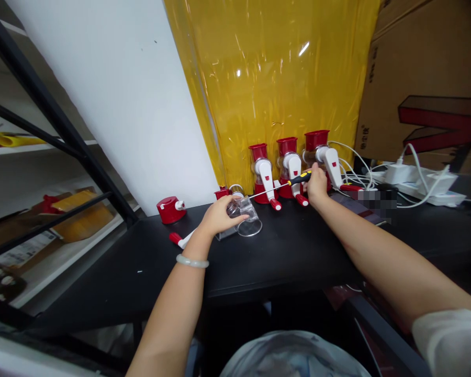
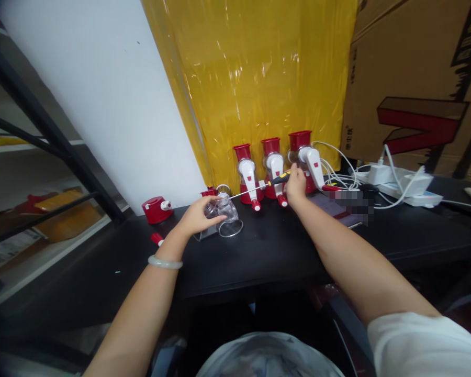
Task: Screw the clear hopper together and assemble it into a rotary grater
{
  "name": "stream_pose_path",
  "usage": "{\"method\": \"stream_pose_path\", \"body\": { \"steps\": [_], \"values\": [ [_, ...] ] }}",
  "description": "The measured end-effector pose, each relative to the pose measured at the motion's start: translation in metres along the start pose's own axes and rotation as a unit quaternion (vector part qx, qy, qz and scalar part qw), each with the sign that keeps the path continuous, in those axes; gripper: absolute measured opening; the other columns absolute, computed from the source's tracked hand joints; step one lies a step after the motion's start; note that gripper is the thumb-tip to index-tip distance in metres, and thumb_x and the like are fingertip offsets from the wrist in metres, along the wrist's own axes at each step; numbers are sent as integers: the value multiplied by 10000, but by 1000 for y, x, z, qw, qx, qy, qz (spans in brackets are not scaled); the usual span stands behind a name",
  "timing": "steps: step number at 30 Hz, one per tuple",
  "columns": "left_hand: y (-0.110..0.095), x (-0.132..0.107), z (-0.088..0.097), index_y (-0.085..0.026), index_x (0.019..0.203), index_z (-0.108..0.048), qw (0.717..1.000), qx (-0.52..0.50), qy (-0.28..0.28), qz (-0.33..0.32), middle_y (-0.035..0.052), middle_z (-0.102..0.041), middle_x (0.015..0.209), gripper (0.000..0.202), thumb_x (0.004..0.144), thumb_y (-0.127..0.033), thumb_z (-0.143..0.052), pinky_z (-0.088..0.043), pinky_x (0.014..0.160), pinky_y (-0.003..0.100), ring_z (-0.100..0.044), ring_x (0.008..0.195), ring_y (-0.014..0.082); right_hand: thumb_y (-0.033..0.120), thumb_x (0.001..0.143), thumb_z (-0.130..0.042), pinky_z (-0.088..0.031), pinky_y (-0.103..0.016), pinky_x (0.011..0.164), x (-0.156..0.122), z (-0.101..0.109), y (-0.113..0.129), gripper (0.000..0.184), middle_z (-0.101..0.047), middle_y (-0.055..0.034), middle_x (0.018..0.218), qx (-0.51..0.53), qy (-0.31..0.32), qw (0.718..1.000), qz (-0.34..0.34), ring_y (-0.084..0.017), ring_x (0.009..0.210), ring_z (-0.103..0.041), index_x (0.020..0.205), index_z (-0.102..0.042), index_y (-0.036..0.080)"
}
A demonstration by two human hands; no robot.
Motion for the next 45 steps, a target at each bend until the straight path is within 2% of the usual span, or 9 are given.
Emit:
{"method": "stream_pose_path", "body": {
  "steps": [3, 7, 12, 17, 20, 24, 32, 37, 45],
  "values": [
    [-2, 0, 1, -220, 1279, -669, 1000, 3, 1, 2, 122, -746, 1261, 620, 777, -553, -815, -559, 1013, 508, -719, 1123, 332, 486, 1021, -357, -391, -240, 368, -2, 1, -3, 439, -582, 17, 569, 31, -20, 998, -54, -123, 392, -521, 814, -624, 206],
    [-2, -1, 1, -219, 1279, -672, 1000, 4, 2, 6, 121, -746, 1258, 623, 777, -559, -812, -560, 1011, 504, -719, 1124, 334, 305, 970, -396, -409, -211, 379, -4, -2, -1, 324, -626, 11, 624, 71, -19, 994, -76, -112, 427, -577, 863, -674, 176],
    [-2, -1, 1, -221, 1271, -677, 1000, 6, 1, 4, 120, -745, 1258, 606, 779, -547, -810, -563, 1009, 507, -720, 1119, 332, 375, 948, -582, -315, -193, 330, -2, -1, -1, 207, -563, 55, 573, 50, -20, 997, -51, -75, 346, -444, 854, -631, 197],
    [-1, 0, 1, -206, 1278, -674, 1000, 3, 2, 4, 127, -745, 1252, 618, 779, -548, -804, -559, 1013, 513, -717, 1118, 335, 554, 976, -547, -331, -211, 339, -2, 0, 1, 402, -496, 56, 515, 9, -21, 1000, -18, -88, 359, -422, 760, -579, 216],
    [-1, 0, 1, -204, 1283, -673, 1000, 4, 2, 4, 129, -743, 1252, 623, 780, -549, -801, -557, 1017, 514, -715, 1121, 336, 472, 1014, -393, -383, -228, 359, -2, 0, 0, 412, -582, 16, 582, 23, -18, 999, -41, -118, 404, -523, 795, -620, 207],
    [-2, -1, 1, -212, 1284, -674, 1000, 7, -1, 3, 126, -746, 1250, 622, 779, -551, -802, -562, 1006, 501, -719, 1112, 333, 329, 939, -440, -413, -224, 391, -1, -1, -1, 279, -612, 14, 658, 48, -15, 998, -47, -117, 459, -573, 846, -666, 193],
    [-1, 0, 1, -215, 1283, -671, 1000, 5, -1, 1, 123, -746, 1256, 622, 780, -555, -807, -556, 1022, 508, -719, 1119, 330, 522, 952, -537, -316, -232, 365, 0, 1, 3, 353, -531, 42, 572, -9, -23, 1000, 16, -93, 407, -412, 772, -583, 222],
    [-2, -1, 1, -215, 1282, -673, 1000, 5, -3, 1, 125, -749, 1257, 620, 780, -552, -810, -560, 1014, 510, -721, 1119, 333, 332, 956, -374, -400, -236, 385, 0, 0, -2, 292, -614, 11, 693, 29, -11, 999, -20, -120, 457, -549, 847, -617, 212],
    [-2, -1, 1, -223, 1280, -671, 1000, 5, -3, 0, 122, -748, 1258, 611, 781, -548, -809, -559, 1015, 508, -720, 1123, 331, 451, 896, -607, -314, -221, 375, 3, 0, 2, 245, -499, 66, 593, -3, -16, 1000, 6, -88, 409, -410, 805, -569, 227]
  ]
}}
Point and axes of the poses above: each hand's wrist, its own x-axis towards the middle knuckle, its own z-axis out of the back of the hand, y = z × x, the point moved 6 cm from there along x, towards the middle knuckle
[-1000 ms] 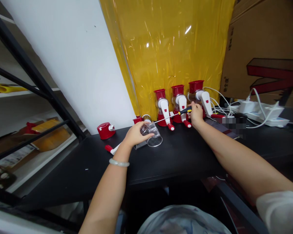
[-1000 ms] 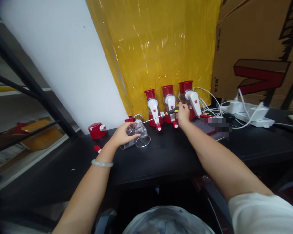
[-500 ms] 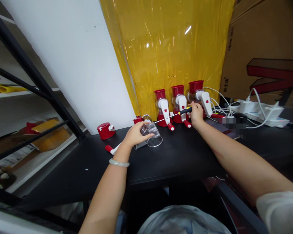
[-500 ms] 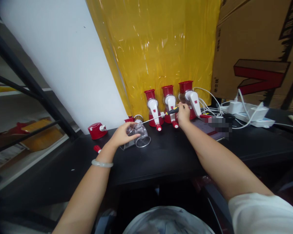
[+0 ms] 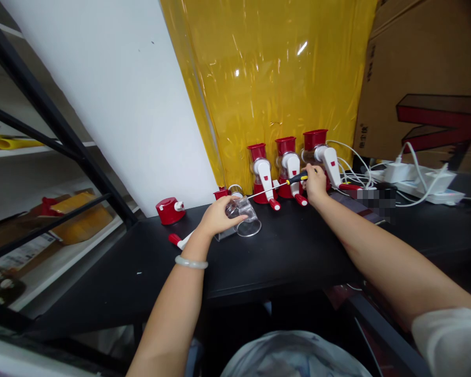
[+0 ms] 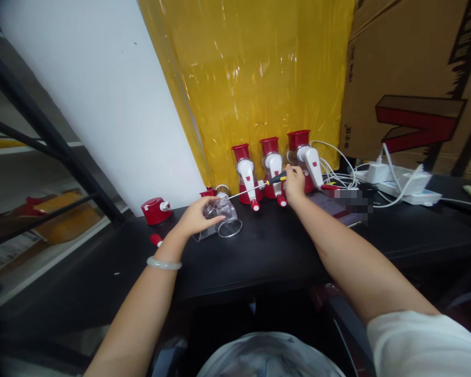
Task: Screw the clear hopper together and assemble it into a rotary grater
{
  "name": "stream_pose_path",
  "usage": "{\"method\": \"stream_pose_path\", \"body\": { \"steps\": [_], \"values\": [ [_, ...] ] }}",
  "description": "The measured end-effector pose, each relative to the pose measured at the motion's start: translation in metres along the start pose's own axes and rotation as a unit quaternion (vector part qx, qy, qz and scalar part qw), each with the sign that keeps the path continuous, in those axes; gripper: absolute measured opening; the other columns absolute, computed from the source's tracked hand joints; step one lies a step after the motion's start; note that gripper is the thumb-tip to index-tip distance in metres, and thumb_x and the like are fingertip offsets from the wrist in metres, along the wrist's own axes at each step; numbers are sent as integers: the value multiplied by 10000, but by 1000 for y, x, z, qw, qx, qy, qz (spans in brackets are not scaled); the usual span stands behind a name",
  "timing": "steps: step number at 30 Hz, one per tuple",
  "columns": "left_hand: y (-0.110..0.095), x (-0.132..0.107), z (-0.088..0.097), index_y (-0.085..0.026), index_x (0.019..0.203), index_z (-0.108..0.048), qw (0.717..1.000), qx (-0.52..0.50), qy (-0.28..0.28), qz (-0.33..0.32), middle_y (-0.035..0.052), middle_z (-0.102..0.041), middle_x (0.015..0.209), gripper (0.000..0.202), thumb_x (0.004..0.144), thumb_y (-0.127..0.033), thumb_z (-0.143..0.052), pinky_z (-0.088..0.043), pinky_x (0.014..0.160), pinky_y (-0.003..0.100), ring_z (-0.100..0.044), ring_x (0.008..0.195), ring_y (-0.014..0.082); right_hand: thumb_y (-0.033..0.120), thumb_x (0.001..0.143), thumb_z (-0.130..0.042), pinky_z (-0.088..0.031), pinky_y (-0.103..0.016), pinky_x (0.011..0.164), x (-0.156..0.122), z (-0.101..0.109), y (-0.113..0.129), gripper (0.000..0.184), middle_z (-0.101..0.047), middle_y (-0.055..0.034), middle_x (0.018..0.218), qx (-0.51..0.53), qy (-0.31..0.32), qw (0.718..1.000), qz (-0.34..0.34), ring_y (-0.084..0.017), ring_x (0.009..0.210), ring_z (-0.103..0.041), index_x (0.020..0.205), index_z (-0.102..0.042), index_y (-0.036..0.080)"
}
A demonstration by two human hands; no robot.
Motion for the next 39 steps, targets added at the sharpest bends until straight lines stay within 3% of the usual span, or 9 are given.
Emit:
{"method": "stream_pose_path", "body": {
  "steps": [3, 6, 9, 17, 21, 25, 30, 33, 39],
  "values": [
    [1, 0, -1, -226, 1285, -669, 1000, -1, 2, 1, 118, -748, 1259, 611, 785, -548, -806, -557, 1021, 511, -721, 1122, 329, 527, 960, -519, -340, -238, 392, 0, 0, -1, 346, -488, 56, 575, -9, 8, 1000, 8, -105, 418, -421, 781, -544, 233],
    [1, 0, -1, -228, 1284, -671, 1000, 3, 2, 3, 120, -746, 1266, 610, 783, -549, -807, -556, 1023, 518, -717, 1125, 333, 414, 982, -390, -412, -252, 410, 0, -1, -6, 305, -573, 22, 662, 19, 18, 999, -20, -136, 477, -530, 830, -580, 231],
    [1, 0, 0, -226, 1285, -671, 1000, 1, 2, 1, 121, -747, 1258, 609, 785, -545, -807, -555, 1023, 521, -717, 1122, 334, 360, 928, -428, -462, -244, 436, 0, -2, -6, 240, -622, 5, 751, 49, 24, 998, -30, -138, 559, -599, 828, -600, 228],
    [-1, 0, 1, -228, 1287, -670, 1000, 4, 3, 1, 118, -749, 1253, 603, 788, -536, -812, -561, 1017, 512, -721, 1115, 330, 604, 914, -591, -296, -225, 372, -1, -2, 0, 389, -477, 66, 577, 13, 22, 1000, 1, -89, 407, -391, 783, -524, 244],
    [-1, 0, 0, -223, 1283, -672, 1000, 4, 6, 2, 123, -746, 1256, 610, 785, -547, -811, -557, 1023, 520, -719, 1122, 336, 514, 963, -439, -404, -243, 399, -2, -2, -4, 331, -585, 20, 713, 31, 21, 999, -28, -121, 481, -519, 836, -571, 238],
    [1, 0, 0, -217, 1284, -671, 1000, 0, 3, 2, 125, -743, 1266, 611, 787, -546, -807, -558, 1025, 510, -717, 1134, 333, 416, 907, -489, -454, -234, 420, 1, -2, -6, 227, -627, 8, 818, 43, 25, 998, -34, -130, 582, -595, 846, -601, 228],
    [1, 0, -1, -220, 1278, -673, 1000, 2, 4, 0, 123, -746, 1261, 613, 784, -558, -807, -557, 1023, 519, -716, 1128, 337, 539, 852, -681, -329, -196, 359, 1, -3, -5, 326, -538, 70, 636, 32, 28, 999, -22, -80, 411, -437, 856, -555, 238],
    [0, 0, 0, -224, 1284, -672, 1000, 1, 3, -1, 123, -747, 1259, 615, 784, -555, -808, -558, 1022, 520, -718, 1124, 336, 646, 877, -640, -317, -196, 351, 0, -4, -2, 419, -485, 77, 584, 35, 30, 999, -10, -78, 391, -402, 828, -541, 241],
    [-1, 0, 1, -237, 1283, -671, 1000, 4, 1, 2, 117, -749, 1253, 603, 784, -546, -807, -561, 1013, 514, -723, 1111, 332, 413, 941, -426, -475, -217, 407, -1, -3, -6, 279, -605, 11, 795, 66, 30, 996, -44, -118, 568, -601, 868, -622, 229]
  ]
}}
Point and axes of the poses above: each hand's wrist, its own x-axis towards the middle knuckle, its own z-axis out of the back of the hand, y = z × x, the point moved 6 cm from there along x, towards the middle knuckle
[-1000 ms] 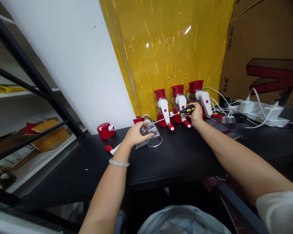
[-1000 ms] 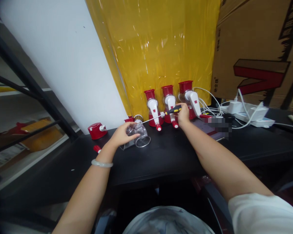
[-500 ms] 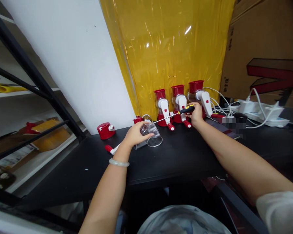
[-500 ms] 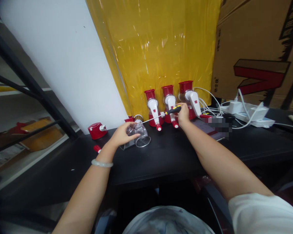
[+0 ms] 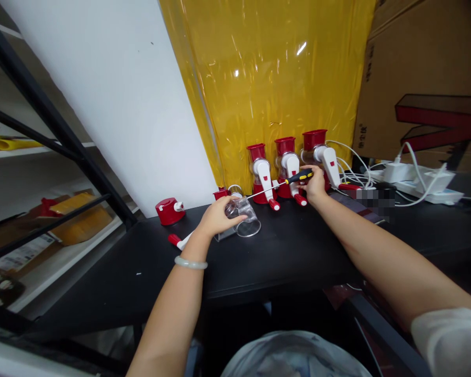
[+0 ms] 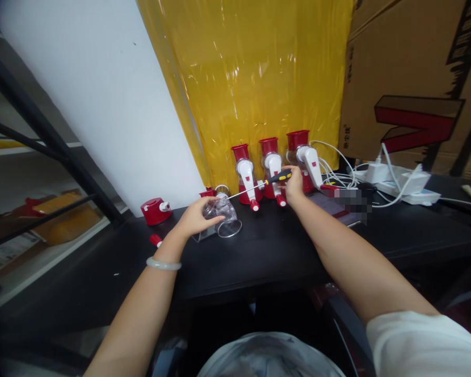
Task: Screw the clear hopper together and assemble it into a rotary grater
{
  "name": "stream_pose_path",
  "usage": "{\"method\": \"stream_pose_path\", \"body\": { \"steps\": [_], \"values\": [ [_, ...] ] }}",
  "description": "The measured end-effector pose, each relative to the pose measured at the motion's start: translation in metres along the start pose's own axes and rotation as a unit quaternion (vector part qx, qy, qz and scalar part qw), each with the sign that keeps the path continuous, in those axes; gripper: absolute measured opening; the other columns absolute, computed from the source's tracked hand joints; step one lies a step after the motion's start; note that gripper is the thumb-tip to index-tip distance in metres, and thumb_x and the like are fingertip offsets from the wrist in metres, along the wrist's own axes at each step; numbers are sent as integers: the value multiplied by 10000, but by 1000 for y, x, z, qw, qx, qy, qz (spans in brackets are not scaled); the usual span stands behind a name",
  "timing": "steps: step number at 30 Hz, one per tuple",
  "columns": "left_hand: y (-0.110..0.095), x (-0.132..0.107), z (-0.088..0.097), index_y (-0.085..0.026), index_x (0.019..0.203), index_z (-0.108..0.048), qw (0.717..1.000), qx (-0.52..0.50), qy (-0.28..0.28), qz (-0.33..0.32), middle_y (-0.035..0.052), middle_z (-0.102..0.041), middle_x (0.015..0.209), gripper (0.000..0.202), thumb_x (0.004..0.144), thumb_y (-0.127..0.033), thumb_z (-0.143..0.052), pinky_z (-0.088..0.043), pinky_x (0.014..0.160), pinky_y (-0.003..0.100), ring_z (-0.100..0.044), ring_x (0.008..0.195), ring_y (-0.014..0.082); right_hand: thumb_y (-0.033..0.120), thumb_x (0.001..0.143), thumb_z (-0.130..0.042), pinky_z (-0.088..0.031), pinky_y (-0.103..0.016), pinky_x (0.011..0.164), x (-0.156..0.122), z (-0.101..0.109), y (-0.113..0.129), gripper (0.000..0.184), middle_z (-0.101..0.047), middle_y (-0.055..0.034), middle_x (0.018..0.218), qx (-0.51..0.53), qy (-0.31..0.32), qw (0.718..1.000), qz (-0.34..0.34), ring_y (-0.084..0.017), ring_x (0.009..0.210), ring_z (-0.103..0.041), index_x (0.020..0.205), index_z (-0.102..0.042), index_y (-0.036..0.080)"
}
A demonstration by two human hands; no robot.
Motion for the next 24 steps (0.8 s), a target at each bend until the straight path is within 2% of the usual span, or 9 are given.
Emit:
{"method": "stream_pose_path", "body": {
  "steps": [2, 5, 8, 10, 12, 15, 18, 21, 24],
  "values": [
    [0, 0, 0, -233, 1288, -667, 1000, 0, 3, -1, 119, -748, 1256, 609, 784, -544, -808, -561, 1014, 511, -722, 1118, 333, 373, 912, -463, -471, -207, 411, 1, -1, 0, 223, -603, 19, 797, -2, 2, 1000, -1, -112, 573, -597, 881, -629, 227],
    [1, 0, -1, -227, 1283, -669, 1000, -1, 5, -2, 120, -746, 1261, 608, 786, -548, -806, -562, 1016, 506, -720, 1128, 333, 380, 905, -548, -402, -193, 374, 1, -1, 0, 159, -575, 52, 706, -20, -2, 1000, 3, -92, 465, -507, 922, -597, 230],
    [1, 0, -1, -223, 1287, -669, 1000, -2, 3, -4, 122, -743, 1269, 608, 792, -551, -803, -557, 1025, 512, -717, 1133, 333, 471, 928, -583, -338, -185, 348, 1, -2, 2, 235, -547, 72, 627, -45, -1, 999, 24, -83, 404, -437, 924, -558, 237],
    [1, 0, -1, -224, 1289, -667, 1000, -3, 2, -4, 123, -742, 1273, 613, 789, -551, -807, -554, 1028, 517, -715, 1137, 335, 509, 963, -507, -364, -191, 358, 0, -2, 3, 286, -563, 60, 637, -46, 4, 999, 27, -89, 413, -459, 907, -562, 234],
    [1, 0, -1, -226, 1281, -669, 1000, -4, 3, 0, 122, -744, 1267, 613, 782, -551, -813, -556, 1023, 520, -717, 1133, 338, 478, 983, -416, -408, -200, 378, 0, -1, 0, 307, -593, 40, 686, -28, 5, 1000, 10, -103, 462, -530, 915, -585, 231],
    [1, 1, -1, -228, 1276, -671, 1000, -4, 7, 6, 121, -746, 1264, 607, 780, -547, -813, -558, 1024, 523, -719, 1130, 338, 408, 945, -426, -459, -210, 412, 1, -1, -2, 263, -612, 25, 752, -3, 6, 1000, -10, -124, 562, -623, 938, -620, 230],
    [1, 1, -1, -229, 1283, -670, 1000, -3, 6, 4, 121, -745, 1265, 610, 781, -547, -810, -559, 1024, 527, -719, 1128, 340, 419, 901, -537, -455, -220, 412, 3, -2, -1, 209, -598, 35, 727, -14, 3, 1000, 3, -119, 520, -590, 934, -614, 227],
    [0, 0, -1, -233, 1272, -675, 1000, -4, 3, 1, 120, -745, 1258, 593, 785, -543, -808, -562, 1019, 517, -721, 1125, 336, 508, 863, -651, -407, -226, 384, 4, -1, 2, 293, -580, 56, 680, -46, -15, 998, 29, -100, 430, -500, 930, -561, 238],
    [0, 0, -1, -226, 1265, -677, 1000, -6, 1, 0, 122, -745, 1261, 590, 784, -542, -810, -560, 1026, 518, -719, 1131, 337, 603, 892, -585, -405, -228, 378, 2, -1, 3, 364, -572, 46, 677, -55, -11, 998, 41, -106, 445, -502, 890, -548, 241]
  ]
}}
Point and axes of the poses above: each hand's wrist, its own x-axis towards the middle knuckle, its own z-axis out of the back of the hand, y = z × x, the point moved 6 cm from there along x, towards the middle knuckle
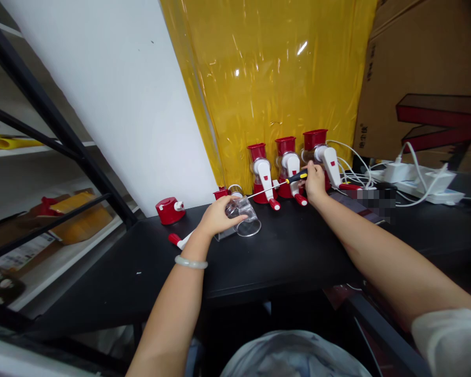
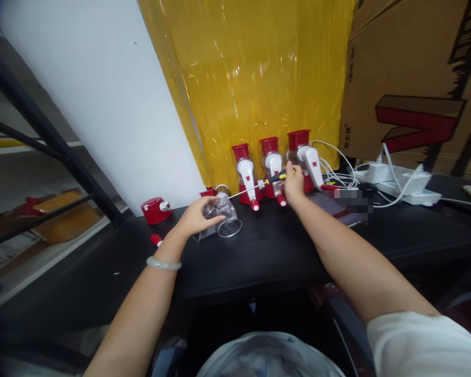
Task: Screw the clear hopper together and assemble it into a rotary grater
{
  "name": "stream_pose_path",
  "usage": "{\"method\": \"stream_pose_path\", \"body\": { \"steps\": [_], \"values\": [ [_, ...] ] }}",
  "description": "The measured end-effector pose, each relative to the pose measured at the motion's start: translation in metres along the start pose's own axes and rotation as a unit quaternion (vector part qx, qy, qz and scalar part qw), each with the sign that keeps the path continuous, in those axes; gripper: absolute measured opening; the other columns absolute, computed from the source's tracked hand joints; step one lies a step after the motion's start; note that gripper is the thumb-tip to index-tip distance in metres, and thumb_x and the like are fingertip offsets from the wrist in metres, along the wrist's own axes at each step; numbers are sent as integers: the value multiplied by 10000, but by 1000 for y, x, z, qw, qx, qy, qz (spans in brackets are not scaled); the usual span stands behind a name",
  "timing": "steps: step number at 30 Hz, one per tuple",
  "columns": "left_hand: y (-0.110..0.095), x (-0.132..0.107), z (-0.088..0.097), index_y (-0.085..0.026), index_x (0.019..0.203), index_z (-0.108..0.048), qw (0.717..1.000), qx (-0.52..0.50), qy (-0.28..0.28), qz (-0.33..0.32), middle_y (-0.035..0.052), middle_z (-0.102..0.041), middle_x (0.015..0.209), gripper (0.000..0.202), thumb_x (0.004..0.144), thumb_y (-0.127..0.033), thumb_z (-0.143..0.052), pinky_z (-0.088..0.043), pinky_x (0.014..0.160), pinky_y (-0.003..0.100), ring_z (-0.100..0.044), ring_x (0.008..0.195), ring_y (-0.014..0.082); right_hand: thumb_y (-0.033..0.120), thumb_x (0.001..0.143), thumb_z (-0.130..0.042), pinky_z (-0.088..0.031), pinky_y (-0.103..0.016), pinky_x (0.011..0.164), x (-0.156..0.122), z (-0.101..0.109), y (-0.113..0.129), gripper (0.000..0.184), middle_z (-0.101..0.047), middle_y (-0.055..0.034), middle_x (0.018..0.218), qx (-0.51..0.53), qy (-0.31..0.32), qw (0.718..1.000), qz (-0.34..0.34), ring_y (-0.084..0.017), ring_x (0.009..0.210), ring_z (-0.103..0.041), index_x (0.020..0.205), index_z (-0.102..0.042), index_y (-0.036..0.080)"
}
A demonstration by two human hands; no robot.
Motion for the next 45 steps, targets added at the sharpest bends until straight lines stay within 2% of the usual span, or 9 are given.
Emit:
{"method": "stream_pose_path", "body": {
  "steps": [7, 12, 15, 22, 26, 29, 36, 41, 45],
  "values": [
    [0, 0, 0, -236, 1280, -671, 1000, 5, 0, 0, 116, -747, 1255, 601, 783, -542, -813, -566, 1017, 512, -724, 1117, 332, 328, 904, -461, -505, -227, 444, -2, 0, -2, 205, -628, 5, 847, 56, 10, 998, -33, -127, 643, -642, 881, -634, 220],
    [-1, 0, 0, -224, 1276, -676, 1000, 6, 2, 0, 120, -746, 1257, 599, 785, -540, -812, -566, 1013, 505, -721, 1119, 332, 512, 906, -618, -373, -219, 367, -1, 1, 2, 285, -535, 67, 605, 4, -5, 1000, 1, -105, 415, -473, 869, -539, 241],
    [0, 0, 0, -220, 1288, -672, 1000, 5, 2, 1, 119, -747, 1256, 615, 785, -547, -810, -565, 1010, 508, -721, 1118, 333, 627, 951, -474, -402, -226, 387, -3, 0, 0, 410, -552, 49, 604, 20, 4, 1000, -3, -111, 423, -502, 843, -540, 237],
    [2, 0, -1, -220, 1290, -673, 1000, 4, 1, 3, 119, -746, 1256, 616, 785, -548, -806, -559, 1024, 508, -719, 1125, 332, 426, 915, -461, -473, -236, 453, 2, 0, -5, 258, -624, 6, 801, 50, 6, 999, -11, -136, 617, -631, 886, -617, 223],
    [2, 0, -1, -214, 1279, -675, 1000, 0, 2, 2, 124, -745, 1254, 617, 782, -554, -806, -563, 1014, 506, -720, 1118, 330, 529, 862, -640, -428, -249, 438, 4, 2, -3, 304, -567, 46, 717, 15, -12, 1000, 8, -112, 493, -505, 912, -559, 241],
    [2, 0, -1, -208, 1273, -676, 1000, -1, 1, 1, 127, -746, 1250, 615, 781, -552, -805, -559, 1018, 509, -719, 1115, 330, 597, 911, -560, -429, -262, 432, 2, 0, -4, 353, -557, 43, 690, 0, 4, 1000, 2, -120, 471, -495, 899, -542, 245],
    [-1, 0, 0, -203, 1296, -671, 1000, 1, 1, -1, 138, -742, 1269, 633, 780, -545, -803, -557, 1021, 507, -718, 1125, 335, 321, 905, -474, -491, -235, 443, -2, 0, -2, 169, -619, 7, 816, 41, 5, 999, -33, -135, 616, -622, 888, -608, 220],
    [-1, 0, 0, -218, 1294, -672, 1000, 2, 0, -2, 124, -748, 1258, 615, 784, -534, -805, -559, 1016, 511, -720, 1121, 331, 464, 922, -599, -369, -217, 359, -3, -1, 1, 235, -536, 64, 607, -8, 9, 1000, -26, -109, 401, -469, 924, -548, 235],
    [0, 1, 0, -218, 1297, -672, 1000, 5, 0, -3, 125, -747, 1260, 621, 782, -537, -808, -562, 1012, 510, -721, 1118, 332, 554, 982, -441, -381, -214, 359, -3, 0, 0, 357, -588, 31, 655, -1, 18, 1000, -20, -122, 427, -556, 918, -566, 226]
  ]
}}
Point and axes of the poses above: each hand's wrist, its own x-axis towards the middle knuckle, its own z-axis out of the back of the hand, y = z × x, the point moved 6 cm from there along x, towards the middle knuckle
